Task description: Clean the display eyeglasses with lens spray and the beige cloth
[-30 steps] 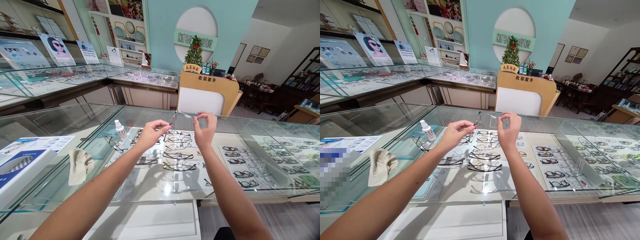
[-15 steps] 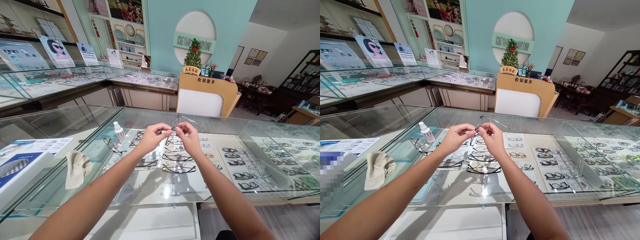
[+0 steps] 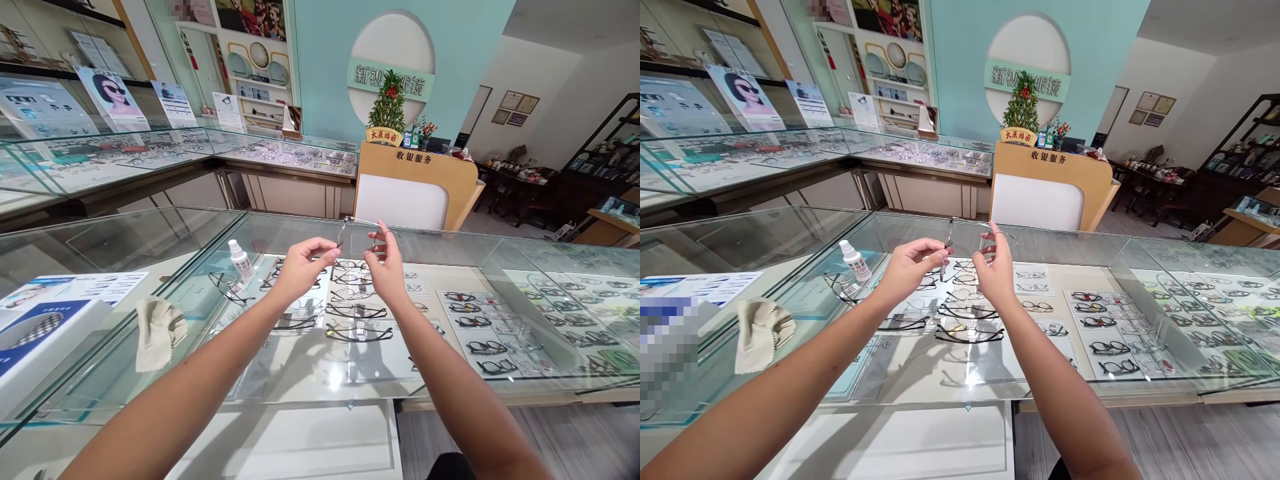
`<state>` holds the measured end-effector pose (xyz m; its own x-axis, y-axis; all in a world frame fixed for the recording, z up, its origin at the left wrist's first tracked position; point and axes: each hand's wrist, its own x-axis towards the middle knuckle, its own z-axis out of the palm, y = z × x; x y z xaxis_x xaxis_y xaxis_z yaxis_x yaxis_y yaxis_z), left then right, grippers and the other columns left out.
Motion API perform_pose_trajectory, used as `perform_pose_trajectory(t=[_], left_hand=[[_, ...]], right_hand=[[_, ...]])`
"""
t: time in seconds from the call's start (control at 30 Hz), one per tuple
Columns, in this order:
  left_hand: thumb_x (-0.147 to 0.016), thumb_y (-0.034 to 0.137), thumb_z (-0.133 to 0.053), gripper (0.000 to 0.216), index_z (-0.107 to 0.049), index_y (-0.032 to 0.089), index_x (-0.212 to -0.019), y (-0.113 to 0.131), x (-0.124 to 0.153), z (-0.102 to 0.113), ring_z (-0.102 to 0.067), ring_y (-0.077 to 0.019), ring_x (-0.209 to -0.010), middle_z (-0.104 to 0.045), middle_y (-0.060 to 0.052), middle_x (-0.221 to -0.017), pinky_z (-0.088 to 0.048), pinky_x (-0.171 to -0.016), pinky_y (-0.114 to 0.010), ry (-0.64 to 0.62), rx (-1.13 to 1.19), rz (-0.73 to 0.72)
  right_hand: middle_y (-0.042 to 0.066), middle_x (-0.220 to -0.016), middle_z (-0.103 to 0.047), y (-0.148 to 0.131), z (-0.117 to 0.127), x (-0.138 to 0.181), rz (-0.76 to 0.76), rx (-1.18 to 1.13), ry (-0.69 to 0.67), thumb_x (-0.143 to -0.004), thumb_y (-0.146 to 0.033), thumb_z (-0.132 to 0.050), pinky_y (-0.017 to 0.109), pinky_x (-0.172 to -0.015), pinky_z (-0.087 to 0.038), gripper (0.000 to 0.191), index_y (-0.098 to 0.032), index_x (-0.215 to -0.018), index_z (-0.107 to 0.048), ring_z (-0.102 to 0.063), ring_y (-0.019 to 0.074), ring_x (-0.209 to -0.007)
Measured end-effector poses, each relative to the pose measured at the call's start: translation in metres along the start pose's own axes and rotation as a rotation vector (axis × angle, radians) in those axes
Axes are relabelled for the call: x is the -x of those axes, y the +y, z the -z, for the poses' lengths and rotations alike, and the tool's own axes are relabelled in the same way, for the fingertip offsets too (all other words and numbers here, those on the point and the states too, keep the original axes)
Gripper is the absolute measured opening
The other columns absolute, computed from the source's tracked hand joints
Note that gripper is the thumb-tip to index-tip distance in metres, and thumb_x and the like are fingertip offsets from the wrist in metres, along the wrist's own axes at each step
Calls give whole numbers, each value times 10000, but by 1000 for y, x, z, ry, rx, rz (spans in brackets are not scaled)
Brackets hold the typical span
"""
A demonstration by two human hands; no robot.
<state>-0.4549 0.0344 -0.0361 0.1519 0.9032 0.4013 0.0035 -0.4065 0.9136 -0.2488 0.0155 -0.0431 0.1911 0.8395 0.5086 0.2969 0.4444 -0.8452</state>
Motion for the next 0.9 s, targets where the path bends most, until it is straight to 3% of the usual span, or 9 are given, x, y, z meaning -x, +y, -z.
perform_pose_trajectory(t=[0.17,0.27,0.37,0.53,0.73,0.9], left_hand=[[-784,652,-958,507,-823,194,-952,5,-1,-1,-749,-249,-978,-827,-112,-1057,-658,-922,-418,100,137,61],[-775,634,-965,492,-818,200,-954,3,-2,-1,-746,-260,-1040,-813,-105,-1065,-665,-967,-451,154,181,73],[-802,597,-952,436,-818,205,-937,-1,-3,0,-737,-265,-1076,-785,-109,-1156,-659,-953,-441,136,152,26],[-850,528,-924,331,-828,217,-906,-3,-1,-1,-687,-324,-1286,-726,-133,-1339,-623,-963,-426,-20,66,-63],[-888,529,-885,308,-820,229,-906,2,2,-2,-677,-326,-1316,-730,-127,-1346,-566,-1054,-448,-67,-1,-79],[-1021,548,-720,322,-837,248,-1023,8,5,-1,-686,-308,-1273,-724,-124,-1320,-573,-1041,-434,-49,-230,-187]], right_hand=[[136,-1412,-683,4,6,-1,95,264,122,-850,-143,-555,506,-1068,-548,482,-240,-1288,-733,-654,304,-1232],[121,-1339,-739,2,9,1,129,480,68,-826,-59,-542,592,-1158,-486,430,-245,-1136,-776,-618,358,-1310],[134,-1319,-755,-5,8,7,237,553,-83,-855,-44,-556,591,-1167,-493,436,-228,-1179,-782,-636,362,-1291],[166,-1418,-734,-15,-6,21,384,349,-344,-1028,-331,-658,537,-1146,-556,417,-203,-1425,-665,-667,336,-1302],[145,-1322,-785,-12,-13,23,332,214,-336,-1087,-400,-627,509,-1105,-574,265,-233,-1275,-711,-705,313,-1261],[150,-1365,-761,-6,-11,20,308,225,-308,-1097,-422,-615,527,-1132,-550,338,-252,-1373,-713,-692,322,-1285]])
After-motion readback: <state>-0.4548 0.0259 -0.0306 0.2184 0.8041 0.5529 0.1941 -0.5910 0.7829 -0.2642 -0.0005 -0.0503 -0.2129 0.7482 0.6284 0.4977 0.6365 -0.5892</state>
